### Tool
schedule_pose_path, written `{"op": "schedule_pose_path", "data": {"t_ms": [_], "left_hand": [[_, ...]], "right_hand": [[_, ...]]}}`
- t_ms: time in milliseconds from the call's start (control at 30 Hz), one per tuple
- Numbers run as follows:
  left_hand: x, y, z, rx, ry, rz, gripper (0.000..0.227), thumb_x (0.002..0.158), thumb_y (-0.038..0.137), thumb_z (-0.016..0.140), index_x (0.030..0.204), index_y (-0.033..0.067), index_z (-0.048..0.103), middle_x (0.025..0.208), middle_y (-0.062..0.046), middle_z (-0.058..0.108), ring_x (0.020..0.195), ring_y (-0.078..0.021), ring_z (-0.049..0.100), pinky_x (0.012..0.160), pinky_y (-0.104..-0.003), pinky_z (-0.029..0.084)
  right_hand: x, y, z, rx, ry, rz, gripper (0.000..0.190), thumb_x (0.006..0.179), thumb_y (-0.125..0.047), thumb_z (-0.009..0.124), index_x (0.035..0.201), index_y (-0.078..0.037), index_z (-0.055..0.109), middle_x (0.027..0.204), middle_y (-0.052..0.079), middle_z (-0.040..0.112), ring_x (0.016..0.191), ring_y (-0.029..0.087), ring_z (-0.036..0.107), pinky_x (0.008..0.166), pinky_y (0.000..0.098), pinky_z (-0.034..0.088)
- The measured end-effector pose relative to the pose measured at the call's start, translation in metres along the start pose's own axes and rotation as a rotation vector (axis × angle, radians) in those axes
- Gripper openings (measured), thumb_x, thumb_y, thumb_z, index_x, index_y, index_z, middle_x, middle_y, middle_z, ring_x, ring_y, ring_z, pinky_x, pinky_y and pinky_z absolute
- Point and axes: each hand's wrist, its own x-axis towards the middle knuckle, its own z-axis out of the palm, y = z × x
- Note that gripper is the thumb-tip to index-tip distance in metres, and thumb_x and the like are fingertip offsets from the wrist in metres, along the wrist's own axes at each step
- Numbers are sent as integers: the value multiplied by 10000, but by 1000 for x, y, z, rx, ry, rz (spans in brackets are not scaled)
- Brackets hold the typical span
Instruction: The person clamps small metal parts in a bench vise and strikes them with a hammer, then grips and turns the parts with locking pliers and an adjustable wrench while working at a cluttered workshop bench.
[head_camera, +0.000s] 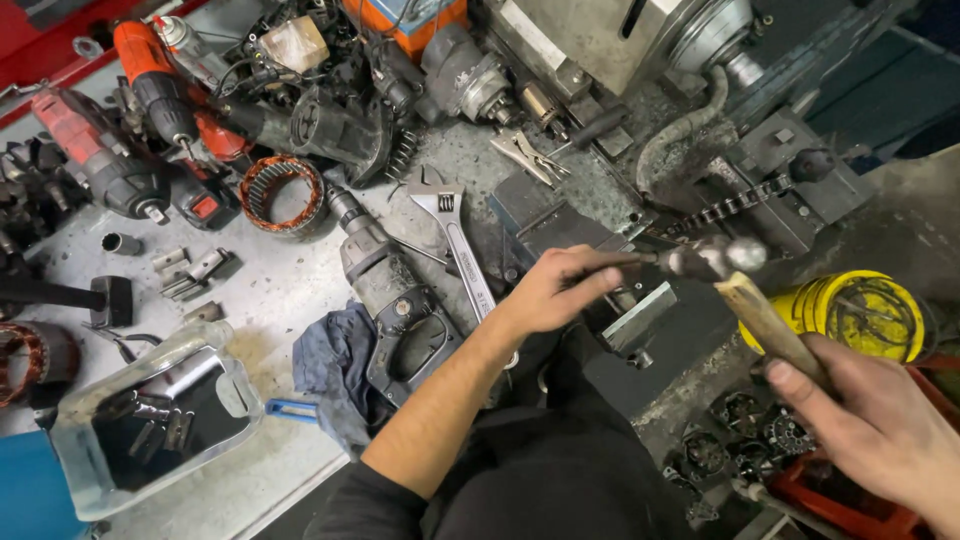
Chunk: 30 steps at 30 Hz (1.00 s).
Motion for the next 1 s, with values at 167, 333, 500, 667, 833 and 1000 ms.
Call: {"op": "schedule_pose_path", "data": {"t_ms": [167,333,500,667,833,1000], "left_hand": [[6,10,9,190,9,190,288,892,249,812,1134,97,777,964,-55,765,864,-193,685,810,-335,554],[5,-4,15,215,38,286,218,916,240,795,1097,121,771,1085,-64,780,904,-188,693,834,-338,570],[4,-8,16,255,55,151,218,886,224,816,1063,100,788,828,-46,742,789,-199,675,724,-354,551],[3,-15,18,272,57,200,193,900,229,810,1056,117,784,854,-42,749,809,-200,675,739,-349,553],[2,-6,17,278,32,175,252,890,199,810,1126,111,800,802,-58,721,770,-219,644,733,-362,545],[5,-9,18,269,57,235,227,906,201,796,1119,125,776,932,-46,766,838,-218,671,778,-348,561]], "right_hand": [[-4,-7,6,-6,31,-19,379,1013,-450,600,931,-81,633,731,107,551,667,245,556,580,409,512],[-7,1,19,-23,113,-165,412,1006,-453,588,875,-64,612,749,84,544,706,240,547,617,413,510],[-10,-26,15,-153,48,-125,406,995,-467,592,888,-75,610,767,90,544,702,253,594,642,415,503],[-3,-25,28,-77,44,-80,418,991,-483,596,911,-73,609,740,120,572,708,286,572,637,440,513],[-13,-33,12,-107,16,40,400,1028,-460,575,950,-70,615,793,125,574,718,283,615,636,419,515],[-12,-24,32,23,136,-156,349,942,-416,617,1041,-88,690,742,112,635,694,298,636,600,432,542]]}}
